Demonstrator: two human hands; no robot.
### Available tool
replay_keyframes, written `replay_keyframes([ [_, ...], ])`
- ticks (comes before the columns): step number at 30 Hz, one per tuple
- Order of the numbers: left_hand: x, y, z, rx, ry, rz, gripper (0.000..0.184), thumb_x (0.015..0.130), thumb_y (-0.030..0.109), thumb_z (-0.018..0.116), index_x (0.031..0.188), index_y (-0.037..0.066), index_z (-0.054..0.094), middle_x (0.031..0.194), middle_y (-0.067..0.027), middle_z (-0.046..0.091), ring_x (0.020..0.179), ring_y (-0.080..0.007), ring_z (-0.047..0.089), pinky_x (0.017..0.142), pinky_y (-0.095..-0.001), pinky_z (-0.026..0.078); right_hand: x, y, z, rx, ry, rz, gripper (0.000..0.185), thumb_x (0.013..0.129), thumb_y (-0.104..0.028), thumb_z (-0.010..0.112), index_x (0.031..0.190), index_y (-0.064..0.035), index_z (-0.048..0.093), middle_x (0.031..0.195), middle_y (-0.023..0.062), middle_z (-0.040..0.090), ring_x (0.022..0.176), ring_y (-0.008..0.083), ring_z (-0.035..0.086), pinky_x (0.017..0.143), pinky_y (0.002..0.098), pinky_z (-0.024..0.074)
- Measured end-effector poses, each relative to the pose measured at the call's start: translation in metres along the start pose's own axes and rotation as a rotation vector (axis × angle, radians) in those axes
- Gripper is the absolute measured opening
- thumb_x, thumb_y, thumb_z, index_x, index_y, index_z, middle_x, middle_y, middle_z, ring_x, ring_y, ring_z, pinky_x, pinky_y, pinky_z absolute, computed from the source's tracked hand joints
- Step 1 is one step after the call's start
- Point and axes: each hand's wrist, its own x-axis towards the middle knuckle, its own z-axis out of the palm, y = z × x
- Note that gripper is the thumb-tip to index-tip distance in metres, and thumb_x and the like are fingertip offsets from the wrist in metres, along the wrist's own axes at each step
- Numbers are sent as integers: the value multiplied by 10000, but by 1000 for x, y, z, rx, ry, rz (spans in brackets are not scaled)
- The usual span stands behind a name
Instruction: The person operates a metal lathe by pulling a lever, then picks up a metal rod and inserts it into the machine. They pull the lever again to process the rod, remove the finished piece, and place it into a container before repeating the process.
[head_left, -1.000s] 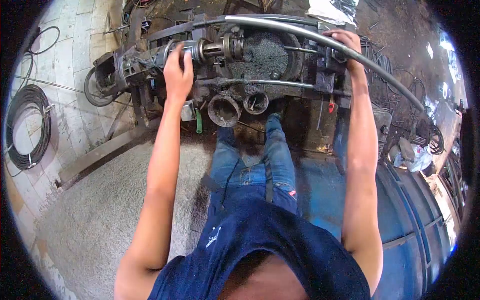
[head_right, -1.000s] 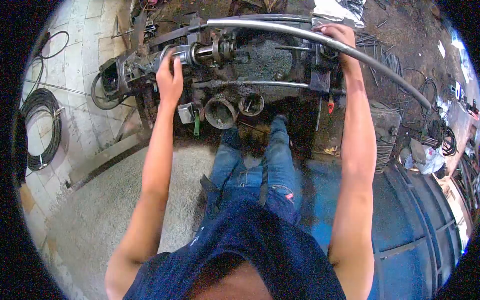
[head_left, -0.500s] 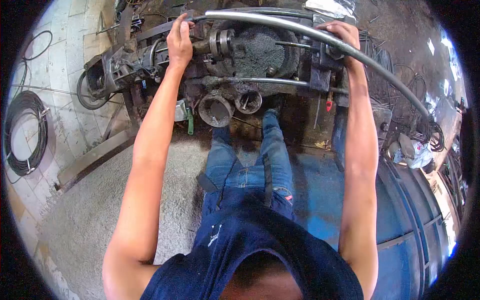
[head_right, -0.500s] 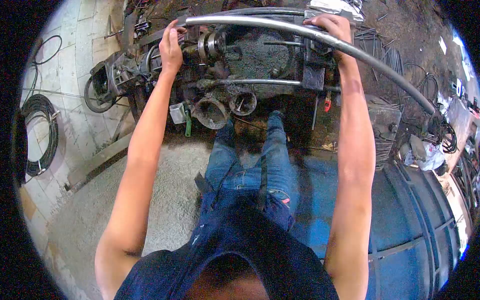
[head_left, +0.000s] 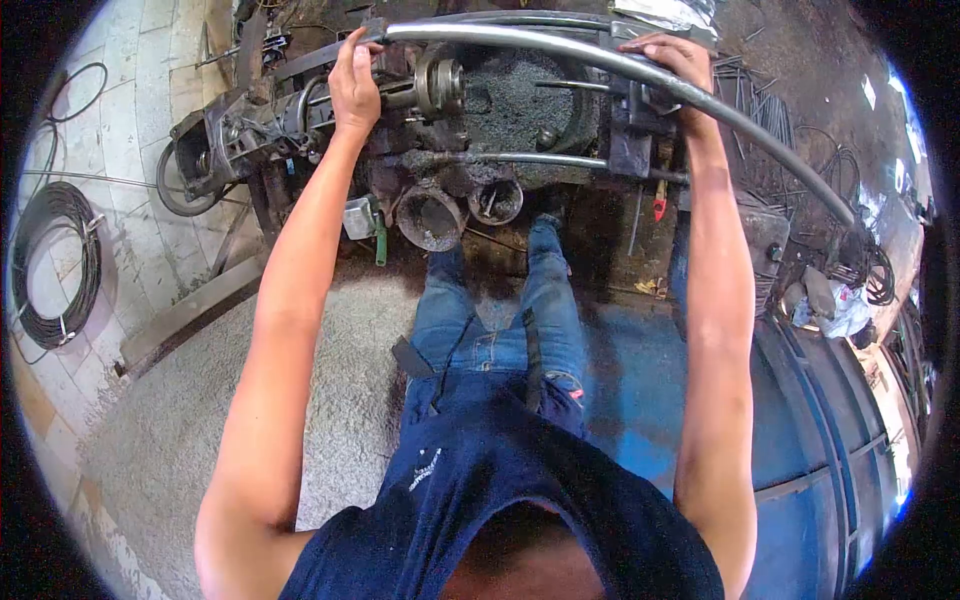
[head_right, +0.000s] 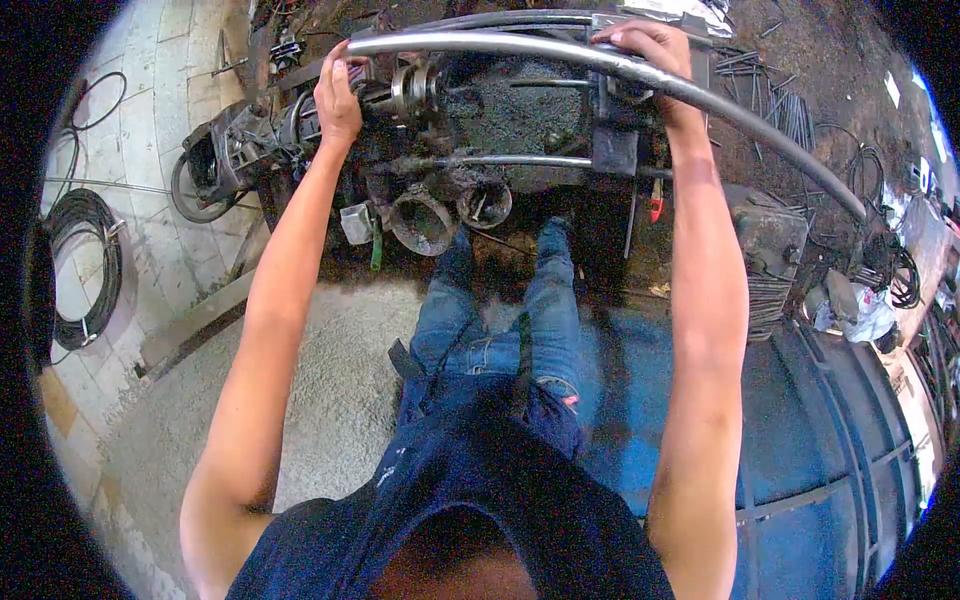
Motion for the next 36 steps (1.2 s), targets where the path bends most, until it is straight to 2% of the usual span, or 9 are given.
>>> replay_keyframes([
  [14,-2,-16,1,29,87,45,405,975,245,358,1244,16,556,928,-206,663,869,-299,655,794,-399,496,20,5,52,-11,-54,-34,266,829,-131,553,915,57,720,920,137,716,852,179,654,839,283,487],
  [15,-4,-11,-3,14,-7,-52,476,991,268,288,1267,-22,545,1167,-202,603,1065,-288,621,915,-382,530,20,7,55,-6,-44,-37,265,827,-130,553,916,53,722,920,135,718,852,176,655,839,282,488],
  [22,-3,1,-3,47,15,-96,475,984,267,277,1257,0,559,1136,-203,627,1021,-287,633,890,-375,522,27,14,66,-45,-49,-49,253,832,-126,557,910,44,727,908,126,723,836,166,658,826,270,495],
  [24,-1,-14,-3,207,18,54,462,975,260,293,1246,4,567,1136,-210,633,992,-302,641,867,-380,520,28,12,72,18,-67,-79,254,835,-131,557,905,44,727,909,126,722,838,163,657,821,271,496],
  [26,-2,-12,-4,208,-11,7,453,965,255,309,1227,-2,574,1149,-211,632,998,-319,641,875,-374,505,24,-15,93,61,104,106,269,763,-168,598,806,71,714,723,118,690,645,165,647,606,271,507],
  [28,-2,-2,-6,157,-26,-34,450,965,256,311,1221,-3,576,1154,-210,630,1007,-323,638,882,-370,495,28,1,90,48,96,99,309,746,-215,608,803,68,717,716,115,689,638,164,641,611,278,509],
  [30,-1,-4,-6,101,-39,-72,448,965,257,314,1215,-4,578,1160,-208,629,1017,-327,635,889,-365,486,29,9,85,6,-40,-60,260,834,-140,555,901,45,726,911,130,721,831,167,658,820,274,497],
  [33,3,-12,-2,201,27,190,477,990,301,297,1197,-34,565,1036,-168,674,940,-272,634,889,-344,467,28,3,86,11,-46,-81,268,822,-142,553,899,50,723,915,138,719,835,172,656,828,280,493],
  [36,-2,0,-1,-18,-29,-12,506,1013,329,270,1211,-52,538,987,-141,682,926,-238,631,887,-342,467,33,10,86,-34,-61,-89,279,807,-136,547,901,65,717,914,150,716,842,184,654,843,286,487],
])
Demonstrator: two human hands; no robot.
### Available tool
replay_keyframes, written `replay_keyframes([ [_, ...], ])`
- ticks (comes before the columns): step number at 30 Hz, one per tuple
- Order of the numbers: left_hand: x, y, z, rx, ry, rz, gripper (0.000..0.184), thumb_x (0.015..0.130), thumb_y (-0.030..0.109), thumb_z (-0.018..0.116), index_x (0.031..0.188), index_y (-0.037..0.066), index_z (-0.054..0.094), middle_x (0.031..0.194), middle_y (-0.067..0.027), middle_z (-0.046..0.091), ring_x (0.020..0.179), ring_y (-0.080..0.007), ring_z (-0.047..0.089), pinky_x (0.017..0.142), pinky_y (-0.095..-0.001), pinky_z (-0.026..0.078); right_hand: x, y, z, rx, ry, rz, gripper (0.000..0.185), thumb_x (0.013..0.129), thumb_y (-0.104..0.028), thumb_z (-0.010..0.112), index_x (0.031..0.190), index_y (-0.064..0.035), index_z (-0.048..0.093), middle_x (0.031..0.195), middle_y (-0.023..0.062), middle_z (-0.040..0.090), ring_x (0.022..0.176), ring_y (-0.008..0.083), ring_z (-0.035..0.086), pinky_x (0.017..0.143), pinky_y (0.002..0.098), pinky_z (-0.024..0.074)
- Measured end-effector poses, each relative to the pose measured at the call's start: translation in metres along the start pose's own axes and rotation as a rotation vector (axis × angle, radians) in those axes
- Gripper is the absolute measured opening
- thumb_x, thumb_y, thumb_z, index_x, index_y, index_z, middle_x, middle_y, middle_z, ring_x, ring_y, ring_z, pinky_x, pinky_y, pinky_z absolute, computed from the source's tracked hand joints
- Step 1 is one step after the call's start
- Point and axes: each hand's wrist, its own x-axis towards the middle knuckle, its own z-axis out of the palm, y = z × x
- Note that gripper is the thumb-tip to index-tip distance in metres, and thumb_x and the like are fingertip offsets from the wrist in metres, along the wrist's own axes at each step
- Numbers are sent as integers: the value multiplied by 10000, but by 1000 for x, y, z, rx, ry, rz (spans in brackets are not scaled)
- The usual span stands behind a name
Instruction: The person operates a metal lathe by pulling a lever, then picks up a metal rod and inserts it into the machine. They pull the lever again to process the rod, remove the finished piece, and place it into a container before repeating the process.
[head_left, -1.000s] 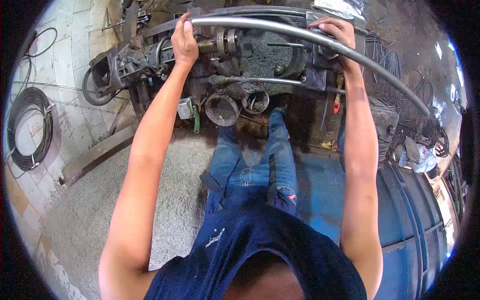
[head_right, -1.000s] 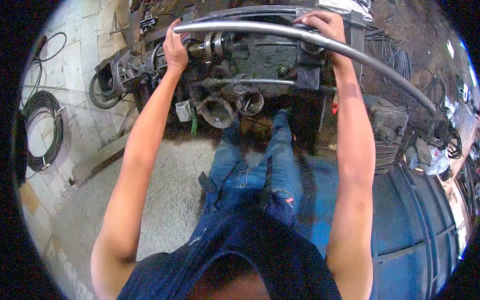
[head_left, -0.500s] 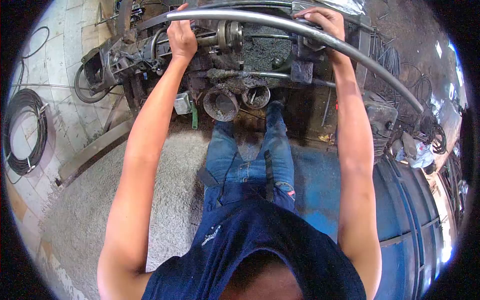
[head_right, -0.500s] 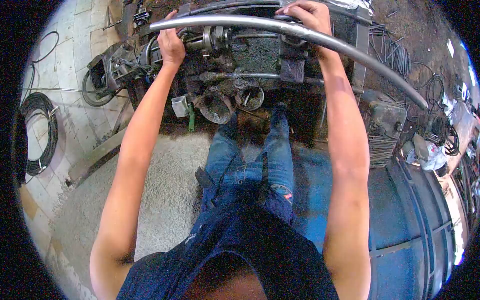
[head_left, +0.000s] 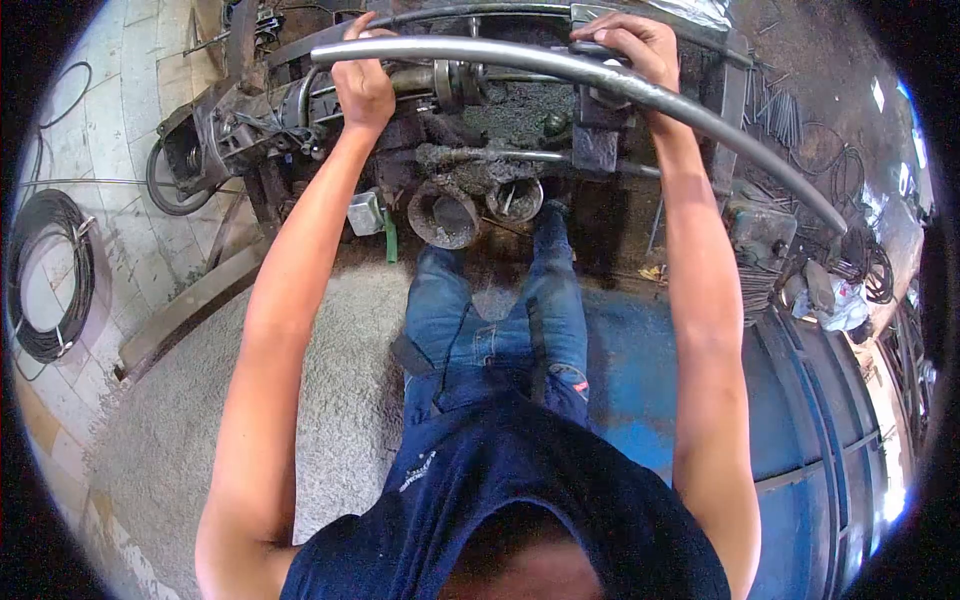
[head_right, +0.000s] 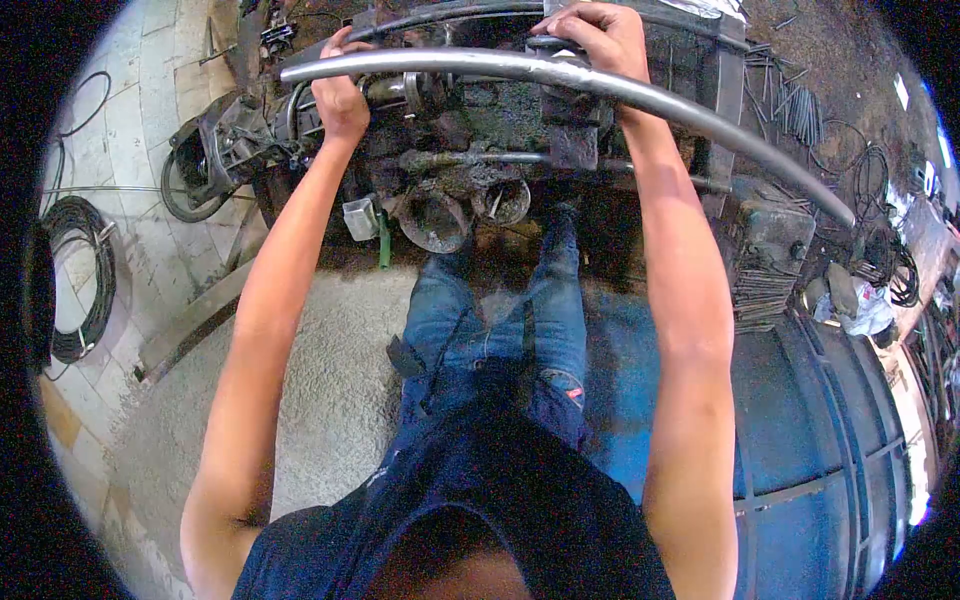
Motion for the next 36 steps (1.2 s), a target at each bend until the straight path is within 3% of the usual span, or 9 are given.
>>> replay_keyframes([
  [13,1,-5,2,-87,-5,-16,492,1021,328,262,1258,-15,523,988,-126,689,864,-195,621,839,-313,472,2,-2,0,85,-6,21,332,822,-142,483,875,113,688,930,223,693,905,273,657,896,347,481],
  [18,-1,-8,1,-120,-31,-59,499,1027,330,255,1271,-24,509,994,-130,686,930,-186,614,857,-304,463,3,-3,2,25,-30,43,345,829,-179,488,905,90,690,931,185,700,891,237,651,883,316,471],
  [20,-2,-7,-2,-126,-30,-63,387,1005,222,347,1249,-30,509,1078,-171,663,974,-250,632,866,-347,482,3,-1,0,38,-27,54,350,833,-189,486,912,85,688,928,172,702,887,224,648,880,310,470],
  [22,-3,-2,-5,97,-50,-63,523,1017,364,280,1241,-45,518,1119,-213,625,986,-347,588,930,-453,406,2,-5,2,-4,-14,103,359,843,-203,472,916,77,685,921,154,702,879,212,645,877,307,469],
  [26,-3,-25,-4,255,-17,217,491,1014,323,261,1146,-48,555,1020,-194,637,879,-354,585,867,-433,426,-2,-7,4,-67,44,69,369,851,-213,463,918,78,681,912,145,701,866,205,645,873,297,466],
  [28,-1,-26,-5,152,-47,168,489,1020,341,299,1196,-42,547,1002,-163,645,862,-310,603,833,-413,448,1,-7,1,-155,31,5,360,861,-200,455,898,84,673,899,142,699,858,201,645,870,294,466],
  [30,5,-26,-5,539,71,669,311,919,57,437,1201,-48,519,1185,-216,613,1009,-351,628,868,-413,501,-2,-10,2,-134,17,0,350,868,-188,449,880,84,669,889,144,699,849,203,645,868,296,467],
  [31,1,-24,-3,506,61,645,326,826,-46,473,1145,-72,530,1266,-243,558,1045,-424,597,871,-458,507,0,-3,0,-125,16,5,351,874,-191,448,867,84,666,886,148,699,842,205,644,860,297,469],
  [36,0,-22,-2,447,53,543,315,899,52,443,1175,-63,543,1230,-245,583,1063,-431,589,912,-446,482,0,1,0,-119,62,12,349,875,-195,452,853,85,658,882,150,697,835,205,646,843,293,476],
])
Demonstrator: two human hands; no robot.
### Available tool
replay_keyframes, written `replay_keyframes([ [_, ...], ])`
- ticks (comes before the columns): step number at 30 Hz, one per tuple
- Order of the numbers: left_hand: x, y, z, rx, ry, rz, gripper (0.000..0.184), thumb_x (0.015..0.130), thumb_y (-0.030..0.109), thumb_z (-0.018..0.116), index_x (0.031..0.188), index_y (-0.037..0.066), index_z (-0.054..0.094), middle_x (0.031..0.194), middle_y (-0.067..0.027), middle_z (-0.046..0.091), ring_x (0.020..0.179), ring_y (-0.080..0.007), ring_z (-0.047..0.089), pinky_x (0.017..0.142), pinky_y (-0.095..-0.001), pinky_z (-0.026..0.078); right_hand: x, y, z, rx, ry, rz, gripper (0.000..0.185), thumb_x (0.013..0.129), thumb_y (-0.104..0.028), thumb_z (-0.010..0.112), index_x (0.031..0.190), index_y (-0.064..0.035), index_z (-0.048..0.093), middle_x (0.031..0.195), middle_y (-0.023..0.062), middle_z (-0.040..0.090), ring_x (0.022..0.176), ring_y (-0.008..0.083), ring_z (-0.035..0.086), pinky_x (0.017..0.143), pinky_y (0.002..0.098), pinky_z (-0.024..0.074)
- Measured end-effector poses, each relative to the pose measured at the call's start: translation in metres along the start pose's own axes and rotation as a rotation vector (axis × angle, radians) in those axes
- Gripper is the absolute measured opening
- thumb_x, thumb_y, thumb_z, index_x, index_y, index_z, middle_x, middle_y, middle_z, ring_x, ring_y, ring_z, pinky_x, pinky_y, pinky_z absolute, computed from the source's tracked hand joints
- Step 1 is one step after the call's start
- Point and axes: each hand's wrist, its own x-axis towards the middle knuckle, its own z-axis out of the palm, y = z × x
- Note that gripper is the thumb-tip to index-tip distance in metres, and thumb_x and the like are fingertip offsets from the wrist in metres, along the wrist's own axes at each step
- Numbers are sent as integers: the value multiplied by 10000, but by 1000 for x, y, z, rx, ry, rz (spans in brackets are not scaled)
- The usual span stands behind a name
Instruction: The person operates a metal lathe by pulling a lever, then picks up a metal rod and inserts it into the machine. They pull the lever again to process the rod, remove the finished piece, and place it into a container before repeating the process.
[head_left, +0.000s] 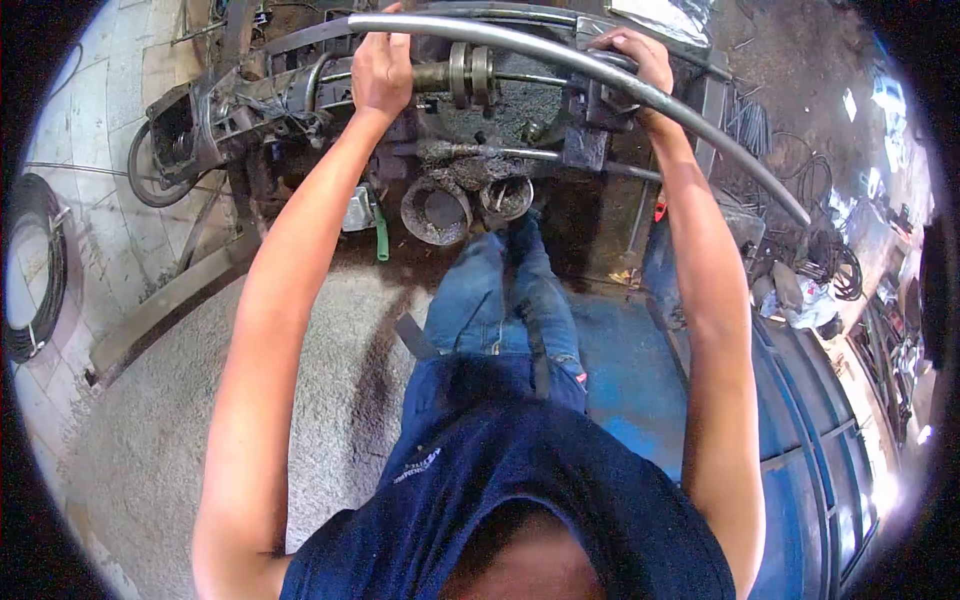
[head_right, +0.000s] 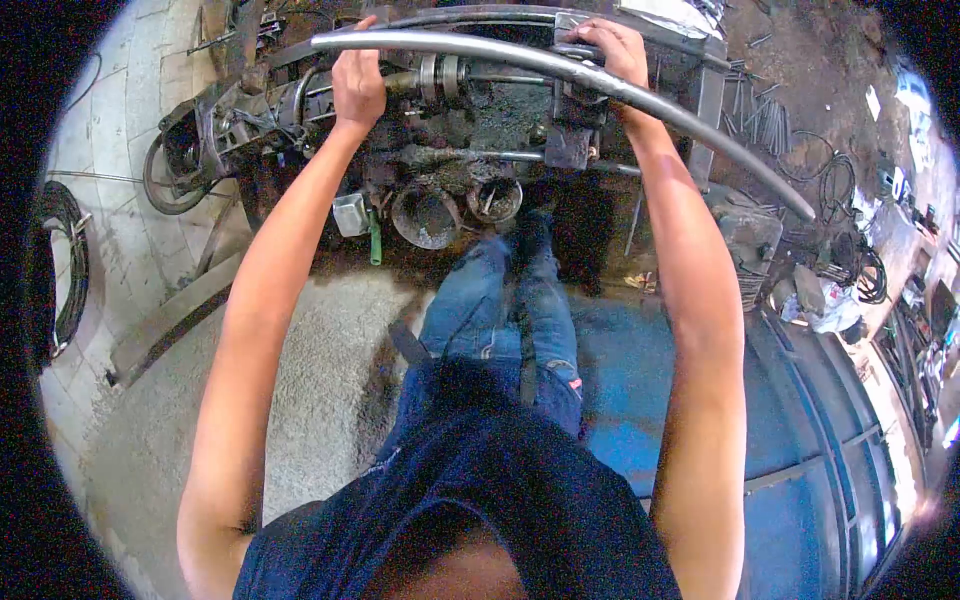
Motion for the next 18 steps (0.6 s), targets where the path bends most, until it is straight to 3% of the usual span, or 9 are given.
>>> replay_keyframes([
  [2,10,19,-12,-325,-41,-472,399,959,205,389,1245,-28,542,1163,-264,607,1072,-443,576,933,-436,451,-1,1,-3,-17,-31,-11,321,884,-164,447,849,81,651,861,157,690,827,224,653,828,298,487],
  [3,9,19,-11,-336,-30,-501,481,976,303,334,1287,-2,536,1116,-279,618,1067,-449,573,934,-431,434,-1,6,-4,-85,-27,-119,305,895,-136,437,838,83,642,850,167,683,823,244,659,823,307,494],
  [6,6,15,-8,-330,-62,-551,447,976,280,345,1262,6,552,1100,-237,636,1029,-411,599,919,-420,445,0,7,-3,-199,-51,-306,182,882,-52,475,842,81,593,843,186,676,809,303,666,777,364,523],
  [7,5,15,-9,-332,-66,-558,447,976,280,345,1262,6,552,1100,-237,636,1029,-411,599,919,-420,445,-1,-1,-3,-96,-57,-156,187,884,-58,474,843,80,594,847,189,674,805,307,666,769,370,525],
  [12,3,7,-2,-343,-32,-528,392,976,244,354,1175,-10,577,1055,-190,659,1031,-376,608,946,-389,441,0,-3,-2,-75,-38,-72,328,904,-137,405,828,87,633,885,193,677,814,276,656,807,334,501],
  [14,2,8,-3,-371,5,-580,373,976,227,357,1117,-21,597,1051,-189,657,1031,-369,608,958,-394,435,1,2,-3,-61,-51,-82,346,906,-154,397,827,89,631,886,189,676,808,273,653,811,337,498],
  [16,7,5,-5,-368,-40,-407,372,978,229,361,1114,-25,596,1049,-184,658,1025,-370,608,960,-390,435,-1,4,-2,-92,-60,-182,335,908,-130,385,834,98,620,866,203,673,806,289,651,813,342,497],
  [17,9,10,-5,-293,15,-373,386,994,243,355,1176,-19,572,1007,-160,668,1017,-288,624,949,-353,441,2,2,-1,-39,-49,-99,332,903,-127,391,835,98,625,862,204,675,800,288,650,806,344,498],
  [18,10,15,-9,-270,28,-393,386,994,243,355,1176,-19,572,1007,-160,668,1017,-288,624,949,-353,441,2,4,0,17,-39,-11,329,898,-124,397,836,99,630,858,205,676,795,287,650,798,345,498],
])
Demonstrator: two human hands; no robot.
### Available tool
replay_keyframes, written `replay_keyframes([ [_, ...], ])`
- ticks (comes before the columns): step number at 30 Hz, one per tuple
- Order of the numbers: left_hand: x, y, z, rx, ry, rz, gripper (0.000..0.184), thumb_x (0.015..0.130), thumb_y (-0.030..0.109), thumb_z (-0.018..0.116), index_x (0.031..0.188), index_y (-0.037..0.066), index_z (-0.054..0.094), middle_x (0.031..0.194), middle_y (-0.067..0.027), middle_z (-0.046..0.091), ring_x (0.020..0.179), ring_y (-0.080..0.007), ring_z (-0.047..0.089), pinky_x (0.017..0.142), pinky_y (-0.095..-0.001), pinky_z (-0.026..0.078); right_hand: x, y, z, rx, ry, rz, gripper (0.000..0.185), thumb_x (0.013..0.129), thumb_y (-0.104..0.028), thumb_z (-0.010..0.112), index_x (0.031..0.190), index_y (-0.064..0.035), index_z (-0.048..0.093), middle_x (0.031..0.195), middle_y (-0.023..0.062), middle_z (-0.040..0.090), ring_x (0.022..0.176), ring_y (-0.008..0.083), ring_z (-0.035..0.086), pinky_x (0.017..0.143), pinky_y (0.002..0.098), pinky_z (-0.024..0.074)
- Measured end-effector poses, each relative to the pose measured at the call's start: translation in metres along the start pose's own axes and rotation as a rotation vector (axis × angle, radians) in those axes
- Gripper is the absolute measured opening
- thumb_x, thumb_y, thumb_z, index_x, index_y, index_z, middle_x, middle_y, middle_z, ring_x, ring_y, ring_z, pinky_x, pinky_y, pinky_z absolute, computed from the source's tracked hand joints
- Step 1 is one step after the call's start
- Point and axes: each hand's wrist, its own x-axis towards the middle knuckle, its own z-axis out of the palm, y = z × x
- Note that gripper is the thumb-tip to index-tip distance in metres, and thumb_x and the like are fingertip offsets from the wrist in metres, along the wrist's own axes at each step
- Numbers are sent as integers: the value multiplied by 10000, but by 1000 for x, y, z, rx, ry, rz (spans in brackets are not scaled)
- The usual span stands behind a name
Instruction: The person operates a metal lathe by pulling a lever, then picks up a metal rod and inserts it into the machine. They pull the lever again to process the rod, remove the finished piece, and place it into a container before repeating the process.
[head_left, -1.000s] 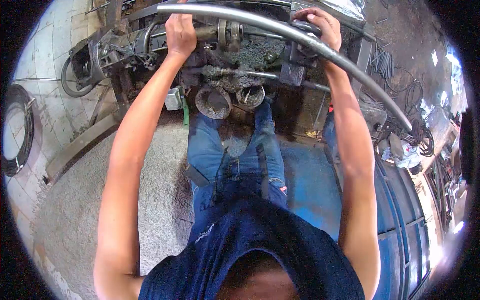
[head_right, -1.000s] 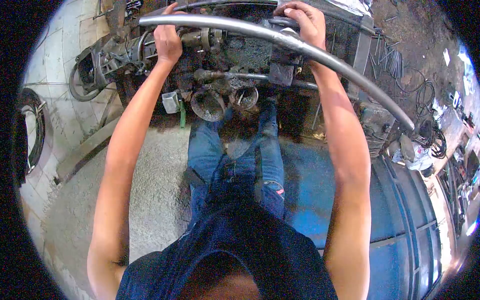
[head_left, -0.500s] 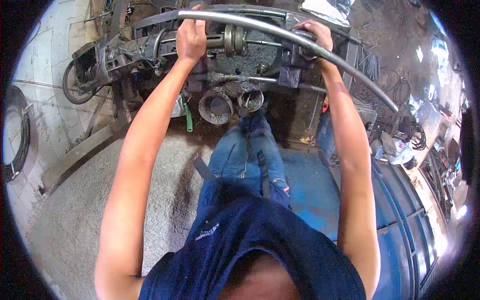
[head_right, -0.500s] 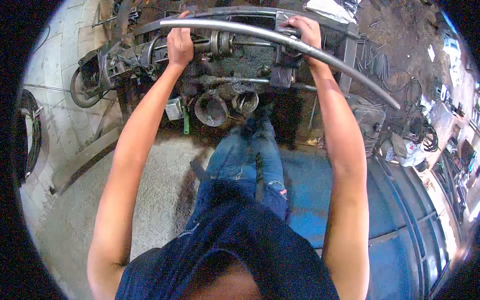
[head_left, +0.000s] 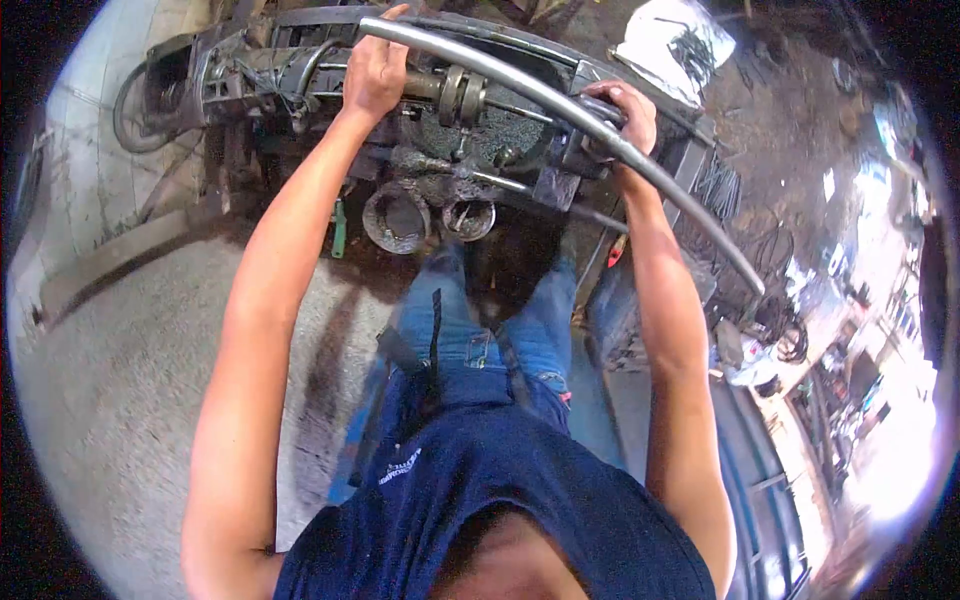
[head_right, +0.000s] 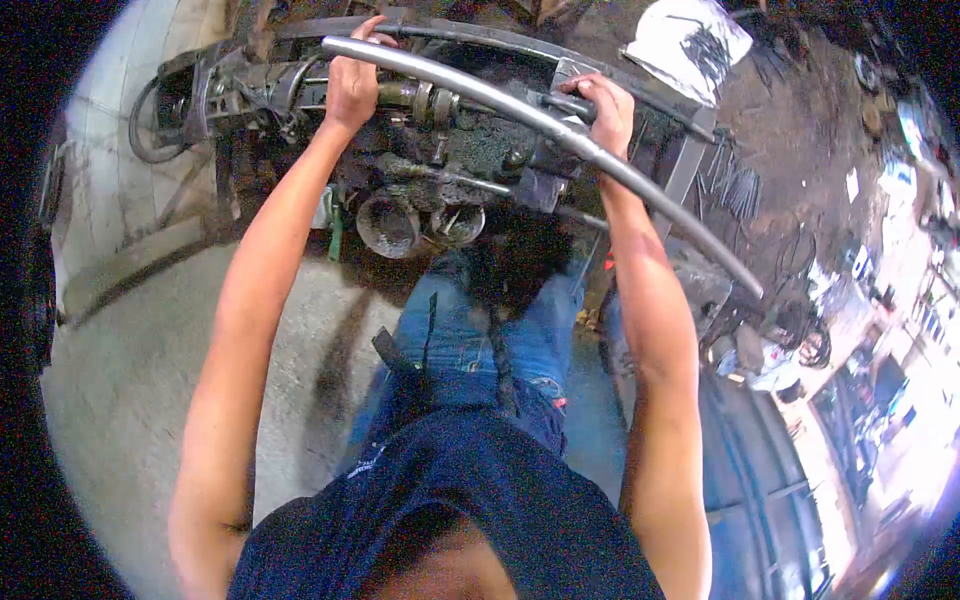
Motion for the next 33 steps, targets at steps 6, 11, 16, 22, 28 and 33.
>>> replay_keyframes([
  [6,2,24,-1,-335,21,-527,506,1013,367,410,1352,-4,465,1001,-109,633,961,-200,612,850,-359,487,0,-7,12,258,101,43,237,819,-106,536,783,80,678,752,117,657,729,161,586,710,281,441],
  [11,-6,-6,7,-283,24,-310,466,1031,329,333,1307,-6,502,1048,-108,657,1009,-178,620,918,-322,482,1,-5,16,225,144,-42,202,796,-89,552,744,74,658,720,152,650,684,209,609,672,295,460],
  [16,-4,-2,9,-198,62,-412,488,1012,299,265,1319,-9,488,1041,-125,658,1018,-209,624,919,-344,484,3,-7,15,232,144,-73,149,752,-57,578,694,73,621,721,161,657,679,229,637,674,305,484],
  [22,0,7,6,-194,-6,-440,545,1014,352,245,1347,-33,437,1072,-159,644,1053,-244,610,976,-375,460,4,-11,11,268,135,-49,119,744,-30,564,698,62,622,713,154,645,666,232,621,672,308,480],
  [28,1,12,4,-243,16,-481,590,1009,394,245,1364,-50,402,1110,-176,627,1083,-265,594,993,-397,450,6,-11,11,279,79,-54,100,722,-22,569,712,63,621,741,151,648,702,240,622,686,319,485],
  [33,1,14,2,-288,-2,-472,638,998,449,254,1375,-48,389,1114,-182,626,1103,-271,585,982,-407,453,8,-16,9,241,20,-13,151,742,-77,565,743,61,627,769,152,653,738,243,619,711,336,487],
])
